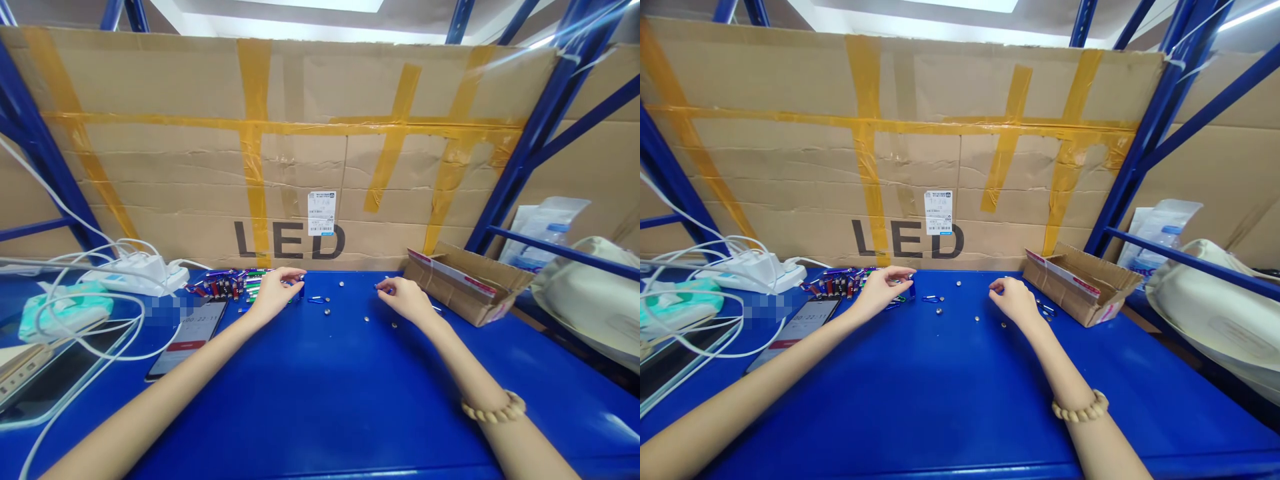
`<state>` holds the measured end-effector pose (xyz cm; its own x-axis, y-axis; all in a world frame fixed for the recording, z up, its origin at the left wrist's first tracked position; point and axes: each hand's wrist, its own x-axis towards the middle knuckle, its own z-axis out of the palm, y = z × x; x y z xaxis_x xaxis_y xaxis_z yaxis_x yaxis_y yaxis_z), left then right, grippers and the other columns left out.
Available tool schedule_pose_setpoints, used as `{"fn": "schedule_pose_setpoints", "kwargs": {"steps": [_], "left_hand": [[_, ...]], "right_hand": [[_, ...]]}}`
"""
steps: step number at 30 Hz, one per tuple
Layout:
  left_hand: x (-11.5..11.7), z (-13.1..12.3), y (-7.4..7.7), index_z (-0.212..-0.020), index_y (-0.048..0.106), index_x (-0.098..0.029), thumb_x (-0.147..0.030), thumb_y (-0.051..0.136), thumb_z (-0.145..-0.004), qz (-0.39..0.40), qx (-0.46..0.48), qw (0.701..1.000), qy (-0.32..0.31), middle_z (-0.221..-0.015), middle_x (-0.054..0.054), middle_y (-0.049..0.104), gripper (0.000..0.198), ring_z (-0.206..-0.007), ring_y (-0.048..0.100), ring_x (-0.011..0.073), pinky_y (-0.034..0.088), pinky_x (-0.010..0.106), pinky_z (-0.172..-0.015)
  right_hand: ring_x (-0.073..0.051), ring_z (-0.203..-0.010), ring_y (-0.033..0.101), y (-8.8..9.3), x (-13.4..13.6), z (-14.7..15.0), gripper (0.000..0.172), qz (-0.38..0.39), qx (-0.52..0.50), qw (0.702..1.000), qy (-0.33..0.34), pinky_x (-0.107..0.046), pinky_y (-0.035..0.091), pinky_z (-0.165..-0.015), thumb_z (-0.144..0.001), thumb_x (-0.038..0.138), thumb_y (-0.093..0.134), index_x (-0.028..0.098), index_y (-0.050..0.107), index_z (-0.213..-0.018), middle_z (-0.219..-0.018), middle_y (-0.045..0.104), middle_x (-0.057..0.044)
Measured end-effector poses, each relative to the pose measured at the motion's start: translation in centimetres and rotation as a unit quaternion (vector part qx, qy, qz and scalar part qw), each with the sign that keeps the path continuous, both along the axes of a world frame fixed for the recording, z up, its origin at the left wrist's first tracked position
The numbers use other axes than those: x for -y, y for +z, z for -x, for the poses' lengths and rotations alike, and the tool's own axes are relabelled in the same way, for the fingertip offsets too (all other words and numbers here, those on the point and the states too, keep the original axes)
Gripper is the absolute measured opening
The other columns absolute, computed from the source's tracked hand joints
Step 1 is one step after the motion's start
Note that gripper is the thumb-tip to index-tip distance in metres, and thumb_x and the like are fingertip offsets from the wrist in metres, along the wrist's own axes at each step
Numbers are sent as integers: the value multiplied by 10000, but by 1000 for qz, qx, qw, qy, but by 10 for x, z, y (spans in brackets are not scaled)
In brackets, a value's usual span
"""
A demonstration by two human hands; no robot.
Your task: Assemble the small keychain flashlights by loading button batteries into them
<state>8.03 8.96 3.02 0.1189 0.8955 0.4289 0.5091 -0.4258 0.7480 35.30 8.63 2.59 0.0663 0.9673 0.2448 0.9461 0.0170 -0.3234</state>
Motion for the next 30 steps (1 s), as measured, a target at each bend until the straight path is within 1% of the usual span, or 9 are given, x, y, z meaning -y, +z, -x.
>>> {"fn": "schedule_pose_setpoints", "kwargs": {"steps": [4, 7, 10, 13, 17, 21, 23, 27, 30], "left_hand": [[14, 2, 0, -913, 679, -127, -278, 645, -697, 19, 69, 997, -26, -867, 80, 712, 266, -816, 656, 195, 540, 310, -744], [18, 7, 0, -918, 662, -114, -325, 664, -686, 37, 101, 994, -27, -876, 98, 714, 313, -797, 670, 205, 556, 321, -705], [16, 15, 1, -919, 628, -98, -363, 664, -689, 39, 111, 993, -12, -872, 116, 710, 352, -727, 680, 197, 563, 320, -648], [8, 24, 1, -866, 589, -107, -385, 643, -704, 17, 87, 996, 2, -832, 105, 705, 327, -678, 678, 185, 556, 319, -632], [-11, 26, -2, -757, 540, -148, -341, 611, -730, -35, -9, 999, -1, -838, 70, 687, 207, -744, 660, 183, 529, 313, -682], [-28, 19, -12, -698, 560, -164, -207, 601, -750, -53, -173, 983, -38, -854, 41, 654, 79, -813, 613, 183, 487, 326, -760], [-33, 15, -18, -778, 593, -148, -199, 582, -794, -45, -250, 966, -47, -892, 46, 637, 54, -833, 601, 181, 481, 351, -777], [-41, 9, -23, -1070, 555, -141, -275, 518, -872, -25, -361, 932, -35, -1080, 74, 584, 242, -921, 587, 188, 497, 391, -788], [-47, 8, -19, -1118, 534, -152, -283, 512, -876, -15, -407, 913, -15, -1115, 81, 570, 276, -931, 587, 193, 504, 391, -785]], "right_hand": [[-184, -852, 631, -3, -1, 1, 218, 2, 4, 1000, 15, -261, 456, -687, -770, 239, 515, 209, 687, -900, -934, 695, -24], [-183, -869, 632, -6, -2, 0, 216, 2, 5, 1000, 24, -257, 458, -709, -769, 234, 516, 208, 686, -900, -942, 695, -25], [-183, -886, 631, -8, -4, -1, 215, 1, 6, 999, 32, -252, 457, -731, -766, 223, 518, 203, 686, -898, -941, 698, -27], [-186, -894, 630, -10, -5, 0, 212, 1, 6, 999, 39, -254, 459, -733, -765, 226, 520, 203, 687, -894, -936, 700, -24], [-195, -878, 634, -9, -5, -2, 206, 3, 6, 999, 35, -262, 463, -706, -757, 249, 532, 224, 692, -884, -912, 703, -11], [-195, -868, 637, -1, -6, -15, 221, -6, -4, 1000, 2, -256, 464, -669, -764, 289, 524, 248, 692, -902, -905, 703, -1], [-198, -887, 632, 5, -6, -25, 238, -17, -9, 999, -28, -256, 466, -670, -768, 294, 511, 247, 689, -919, -906, 703, -7], [-196, -927, 620, 11, -5, -41, 265, -15, -11, 997, -72, -261, 470, -700, -755, 262, 510, 239, 678, -960, -933, 697, -8], [-212, -940, 618, 11, -5, -46, 245, 16, -5, 996, -89, -277, 474, -724, -718, 269, 559, 230, 691, -921, -945, 695, -18]]}}
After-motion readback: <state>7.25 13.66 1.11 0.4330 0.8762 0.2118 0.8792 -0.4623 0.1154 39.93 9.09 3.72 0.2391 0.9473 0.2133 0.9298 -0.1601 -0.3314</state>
